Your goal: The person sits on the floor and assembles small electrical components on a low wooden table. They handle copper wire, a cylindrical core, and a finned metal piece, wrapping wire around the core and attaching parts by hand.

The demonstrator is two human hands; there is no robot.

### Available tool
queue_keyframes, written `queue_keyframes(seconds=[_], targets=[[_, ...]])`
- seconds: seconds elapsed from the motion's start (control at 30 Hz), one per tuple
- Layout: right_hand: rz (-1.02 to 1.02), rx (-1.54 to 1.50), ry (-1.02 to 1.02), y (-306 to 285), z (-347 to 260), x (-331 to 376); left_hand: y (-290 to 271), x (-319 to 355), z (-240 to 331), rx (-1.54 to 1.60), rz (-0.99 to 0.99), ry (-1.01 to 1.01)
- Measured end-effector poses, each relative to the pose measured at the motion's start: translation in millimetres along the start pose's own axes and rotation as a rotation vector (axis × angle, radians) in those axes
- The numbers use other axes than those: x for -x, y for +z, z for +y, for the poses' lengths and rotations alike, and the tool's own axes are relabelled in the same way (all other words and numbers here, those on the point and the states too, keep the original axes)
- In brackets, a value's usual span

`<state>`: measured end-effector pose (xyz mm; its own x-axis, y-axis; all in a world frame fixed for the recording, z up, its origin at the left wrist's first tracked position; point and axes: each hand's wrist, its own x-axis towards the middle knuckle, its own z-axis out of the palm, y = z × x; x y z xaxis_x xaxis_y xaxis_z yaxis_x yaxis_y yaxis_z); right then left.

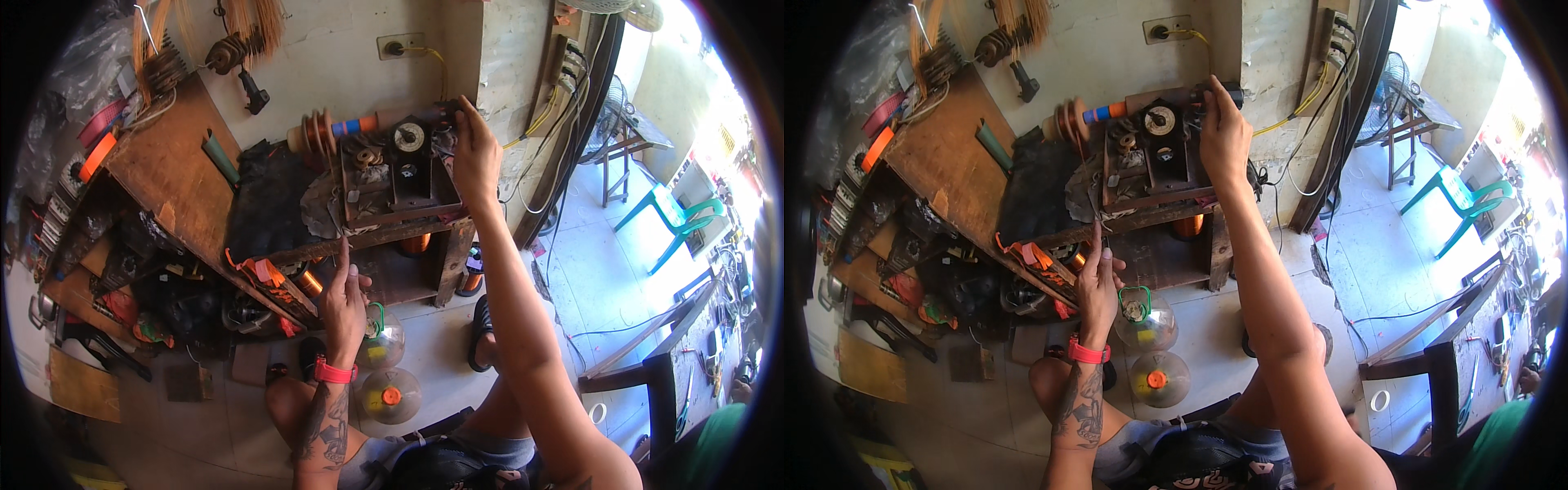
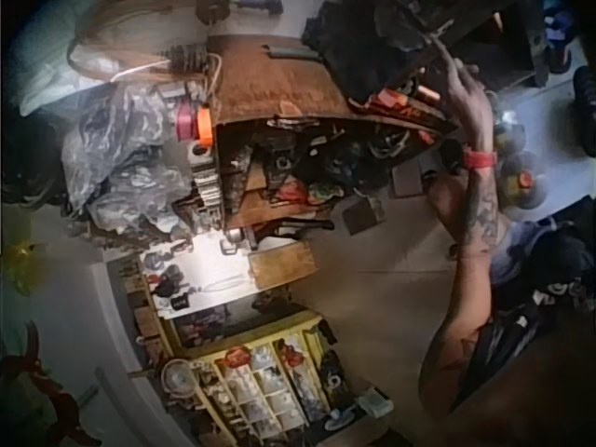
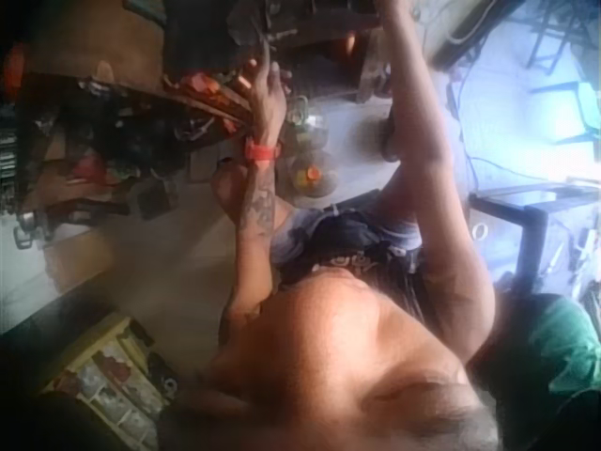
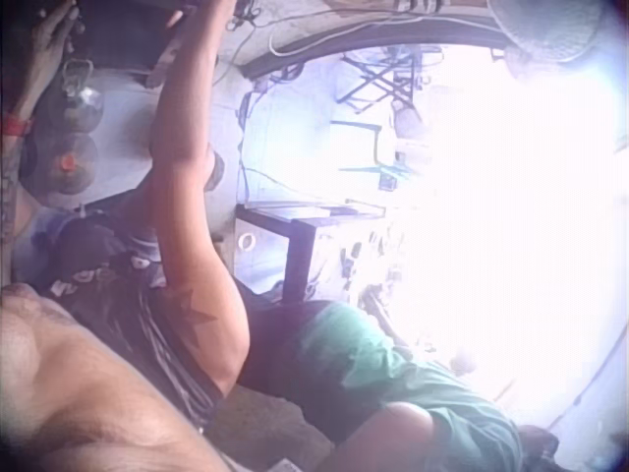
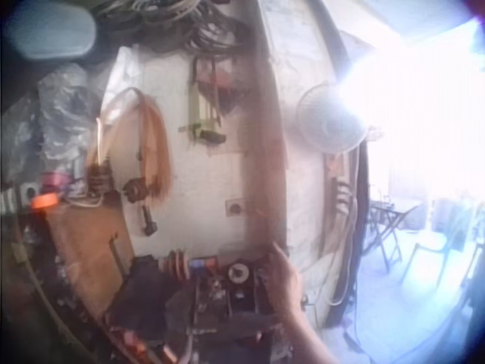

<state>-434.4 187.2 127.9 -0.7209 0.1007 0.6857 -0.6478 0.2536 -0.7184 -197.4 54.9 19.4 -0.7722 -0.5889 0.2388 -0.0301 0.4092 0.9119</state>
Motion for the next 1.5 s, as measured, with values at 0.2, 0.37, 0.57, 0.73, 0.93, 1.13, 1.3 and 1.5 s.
queue_keyframes(seconds=[0.2,0.37,0.57,0.73,0.93,1.13,1.3,1.5], targets=[[0.012,-0.017,-0.01,2,1,-5,-1,-1,2,-0.045,0.003,0.0],[0.038,0.026,-0.095,5,6,-12,-4,-4,0,-0.13,0.036,0.064],[-0.065,0.209,-0.07,6,3,-39,-10,-1,3,-0.145,0.03,0.08],[0.131,0.378,-0.231,0,-33,-16,-15,-2,4,-0.086,0.003,0.079],[-0.488,-0.206,0.043,55,-82,93,-15,2,-7,-0.043,-0.03,0.049],[-0.424,-0.469,0.194,83,-66,105,-48,-58,23,-0.379,0.181,0.576],[-0.494,-0.517,0.276,83,-52,114,-97,-169,49,-0.875,0.121,1.115],[-0.536,-0.581,0.307,87,-48,114,-99,-216,70,-0.722,0.053,1.051]])
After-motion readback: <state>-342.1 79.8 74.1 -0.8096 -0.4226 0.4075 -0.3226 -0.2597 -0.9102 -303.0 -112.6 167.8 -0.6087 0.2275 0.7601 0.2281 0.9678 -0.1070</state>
